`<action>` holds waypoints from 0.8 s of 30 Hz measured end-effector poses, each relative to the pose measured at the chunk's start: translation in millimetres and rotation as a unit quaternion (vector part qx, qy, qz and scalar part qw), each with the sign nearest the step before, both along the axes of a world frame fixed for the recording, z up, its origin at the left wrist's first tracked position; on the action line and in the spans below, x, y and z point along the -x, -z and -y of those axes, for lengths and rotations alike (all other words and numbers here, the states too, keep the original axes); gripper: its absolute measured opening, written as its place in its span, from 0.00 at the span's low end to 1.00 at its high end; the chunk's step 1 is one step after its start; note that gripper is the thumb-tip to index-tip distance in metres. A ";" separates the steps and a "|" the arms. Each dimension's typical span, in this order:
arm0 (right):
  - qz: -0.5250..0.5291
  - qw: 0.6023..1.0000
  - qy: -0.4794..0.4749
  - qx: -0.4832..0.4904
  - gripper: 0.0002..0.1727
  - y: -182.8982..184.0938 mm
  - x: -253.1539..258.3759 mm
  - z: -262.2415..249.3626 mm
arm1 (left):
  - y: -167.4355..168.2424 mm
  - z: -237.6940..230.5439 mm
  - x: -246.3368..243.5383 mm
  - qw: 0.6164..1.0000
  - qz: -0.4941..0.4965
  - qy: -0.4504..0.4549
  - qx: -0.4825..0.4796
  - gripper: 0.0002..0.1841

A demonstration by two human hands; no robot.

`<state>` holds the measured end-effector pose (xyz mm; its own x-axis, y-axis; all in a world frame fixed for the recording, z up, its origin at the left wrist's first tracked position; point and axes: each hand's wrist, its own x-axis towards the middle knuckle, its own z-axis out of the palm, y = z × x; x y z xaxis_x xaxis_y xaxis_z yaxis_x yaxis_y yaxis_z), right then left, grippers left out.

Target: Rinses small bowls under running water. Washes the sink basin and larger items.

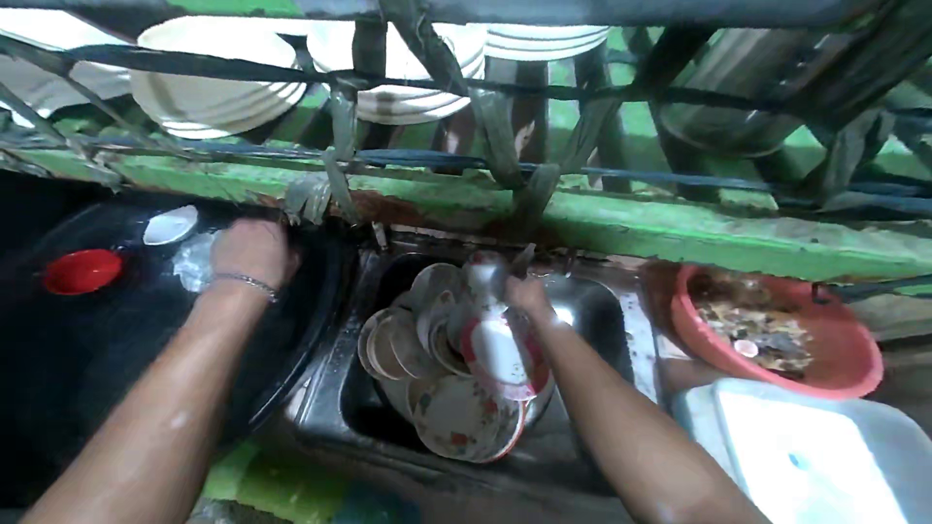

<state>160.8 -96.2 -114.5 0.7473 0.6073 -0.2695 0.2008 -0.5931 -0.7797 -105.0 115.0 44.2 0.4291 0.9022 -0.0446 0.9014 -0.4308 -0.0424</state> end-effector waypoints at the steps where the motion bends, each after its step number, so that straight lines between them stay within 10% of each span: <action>1: 0.011 1.000 -0.005 -0.001 0.19 -6.5 0.5 -1.1 | 6.4 -1.8 3.8 0.999 0.035 -0.002 -0.002 0.23; 6: 0.134 0.990 -0.024 -0.029 0.21 -17.2 -2.3 -0.1 | 80.9 102.3 -68.8 0.910 0.226 0.322 0.134 0.31; 9: -0.035 0.999 0.016 -0.031 0.20 -41.5 0.4 11.4 | 147.6 136.3 -134.2 0.872 0.220 0.384 0.209 0.37; 11: -0.157 0.977 0.071 -0.124 0.16 -33.2 -2.0 19.6 | 145.3 144.3 -163.7 0.886 0.243 0.295 0.261 0.24; 14: -0.077 0.994 0.071 -0.018 0.22 -17.2 -1.8 44.9 | 137.5 139.3 -190.0 0.879 0.313 0.216 0.286 0.18; 18: 0.002 0.968 -0.100 0.229 0.37 23.7 14.2 74.5 | 143.2 141.1 -215.8 0.860 0.321 0.242 0.315 0.26; 22: 0.002 0.956 -0.118 0.268 0.42 41.5 25.6 72.7 | 133.7 150.5 -208.0 0.793 0.350 0.338 0.366 0.18; 24: 0.037 0.968 -0.105 0.227 0.29 42.8 19.0 74.2 | 105.0 144.5 -179.8 0.811 0.257 0.433 0.298 0.15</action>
